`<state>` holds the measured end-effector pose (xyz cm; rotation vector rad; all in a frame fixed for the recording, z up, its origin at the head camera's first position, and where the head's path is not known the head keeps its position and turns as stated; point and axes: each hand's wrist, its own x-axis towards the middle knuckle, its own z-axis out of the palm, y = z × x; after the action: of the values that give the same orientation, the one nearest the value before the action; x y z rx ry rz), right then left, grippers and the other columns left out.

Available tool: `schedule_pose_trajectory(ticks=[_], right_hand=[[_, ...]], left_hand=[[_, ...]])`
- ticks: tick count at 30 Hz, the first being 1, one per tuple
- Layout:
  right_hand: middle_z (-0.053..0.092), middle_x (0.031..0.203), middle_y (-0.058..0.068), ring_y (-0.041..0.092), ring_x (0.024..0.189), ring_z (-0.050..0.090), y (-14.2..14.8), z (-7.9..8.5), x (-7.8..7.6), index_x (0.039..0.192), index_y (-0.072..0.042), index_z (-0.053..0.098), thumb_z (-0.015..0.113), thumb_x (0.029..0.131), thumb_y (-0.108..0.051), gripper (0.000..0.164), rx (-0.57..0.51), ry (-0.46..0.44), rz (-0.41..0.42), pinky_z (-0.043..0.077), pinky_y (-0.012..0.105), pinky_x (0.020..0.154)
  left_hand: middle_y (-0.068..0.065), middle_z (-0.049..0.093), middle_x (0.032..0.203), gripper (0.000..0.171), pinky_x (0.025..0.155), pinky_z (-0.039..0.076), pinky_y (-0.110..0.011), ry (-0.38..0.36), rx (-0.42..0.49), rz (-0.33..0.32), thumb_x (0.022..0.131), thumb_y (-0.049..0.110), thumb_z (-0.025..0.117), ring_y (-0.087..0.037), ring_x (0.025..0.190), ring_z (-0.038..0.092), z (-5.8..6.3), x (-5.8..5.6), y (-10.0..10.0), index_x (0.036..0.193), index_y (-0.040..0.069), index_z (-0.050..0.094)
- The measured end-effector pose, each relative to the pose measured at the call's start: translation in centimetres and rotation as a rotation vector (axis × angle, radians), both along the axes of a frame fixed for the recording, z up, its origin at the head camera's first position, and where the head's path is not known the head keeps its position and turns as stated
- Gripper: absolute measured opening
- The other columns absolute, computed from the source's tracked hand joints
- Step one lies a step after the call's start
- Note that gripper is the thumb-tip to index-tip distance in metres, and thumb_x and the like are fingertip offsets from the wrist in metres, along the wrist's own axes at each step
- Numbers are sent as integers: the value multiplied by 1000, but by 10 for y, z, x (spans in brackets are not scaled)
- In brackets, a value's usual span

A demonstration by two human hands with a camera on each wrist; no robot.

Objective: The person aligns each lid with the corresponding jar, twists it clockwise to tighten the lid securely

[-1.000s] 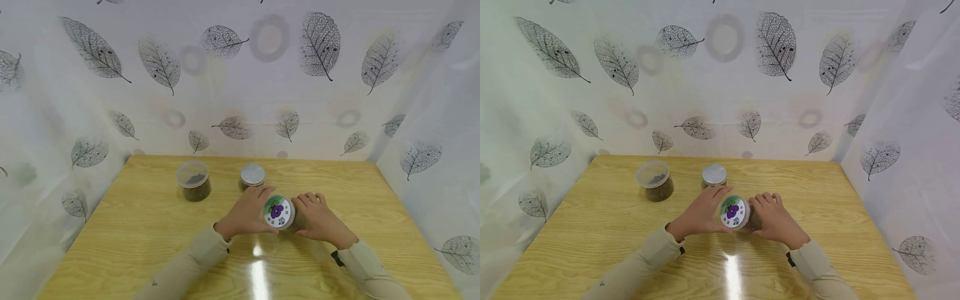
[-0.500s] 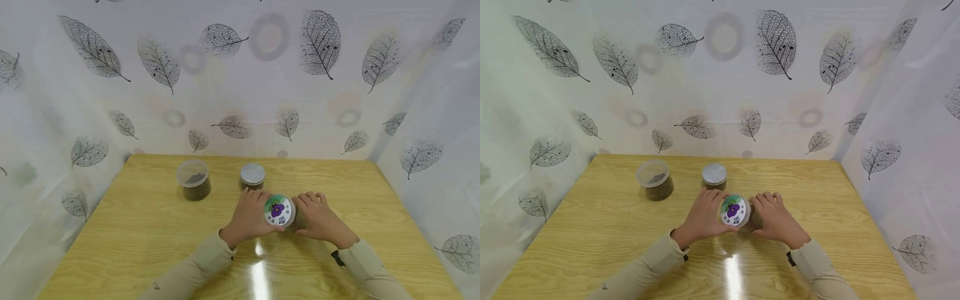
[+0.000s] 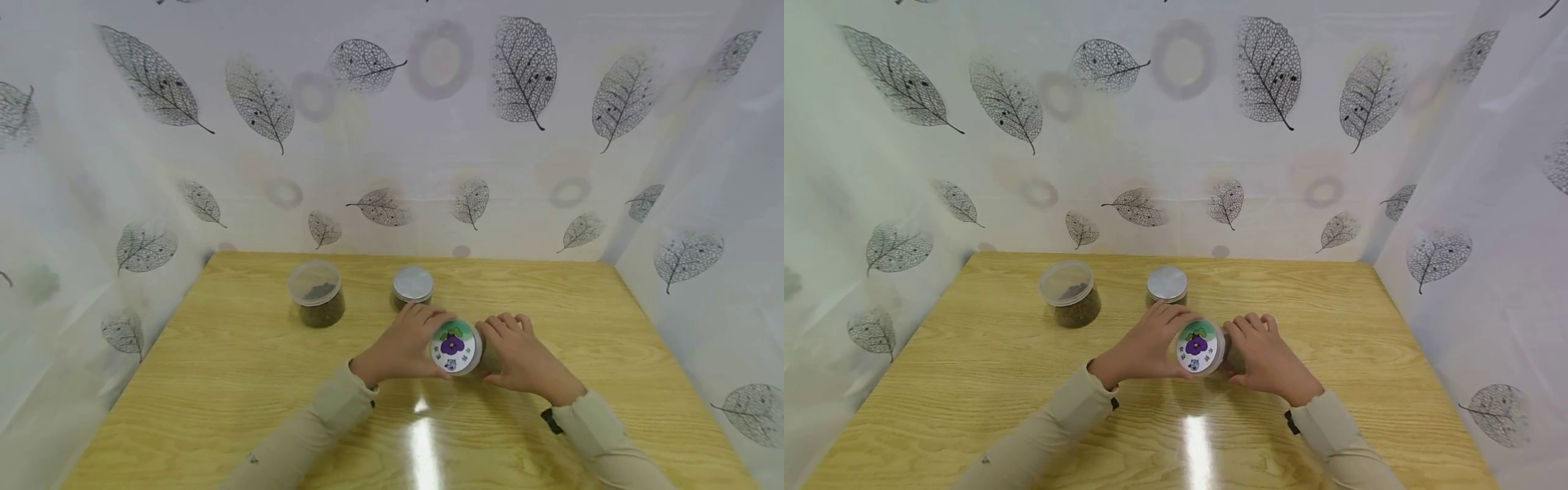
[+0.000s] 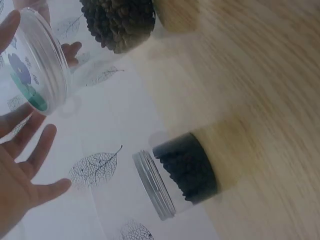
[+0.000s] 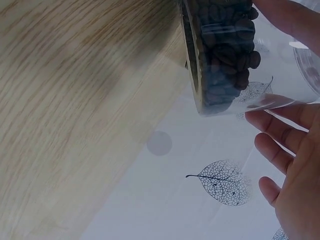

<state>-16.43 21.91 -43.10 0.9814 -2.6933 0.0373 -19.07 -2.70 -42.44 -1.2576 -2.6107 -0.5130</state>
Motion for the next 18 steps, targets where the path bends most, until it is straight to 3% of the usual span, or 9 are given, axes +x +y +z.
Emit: schedule_pose_trajectory(ticks=[3, 10, 15, 18], right_hand=[[57, 108, 6, 25, 101, 47, 0, 0, 0, 120, -5, 52, 89, 46, -50, 94, -11, 13, 14, 34, 48, 82], [57, 110, 6, 26, 102, 47, 0, 0, 0, 120, -5, 52, 89, 46, -49, 94, -20, -2, 21, 35, 50, 84], [56, 111, 6, 26, 104, 46, 0, 1, 0, 122, -5, 52, 89, 48, -48, 93, -15, -31, 10, 35, 51, 86], [56, 111, 7, 26, 104, 46, 0, 1, 0, 122, -5, 52, 89, 47, -48, 94, -14, -24, 6, 34, 50, 86]], left_hand=[[-2, 51, 130, 99, 110, 31, -43, 3, -19, -51, 56, 53, 85, -19, 121, 46, 3, -3, -2, 137, 14, 44], [-1, 47, 134, 99, 113, 27, -49, -21, -59, -132, 56, 42, 89, -19, 127, 42, 12, -7, -4, 140, 19, 42], [-2, 46, 135, 101, 114, 25, -46, -39, -77, -139, 57, 37, 89, -19, 128, 41, 14, -6, -3, 143, 20, 38], [-4, 45, 137, 108, 114, 27, -43, -52, -63, -106, 57, 42, 88, -20, 129, 40, 12, -4, -3, 146, 16, 32]])
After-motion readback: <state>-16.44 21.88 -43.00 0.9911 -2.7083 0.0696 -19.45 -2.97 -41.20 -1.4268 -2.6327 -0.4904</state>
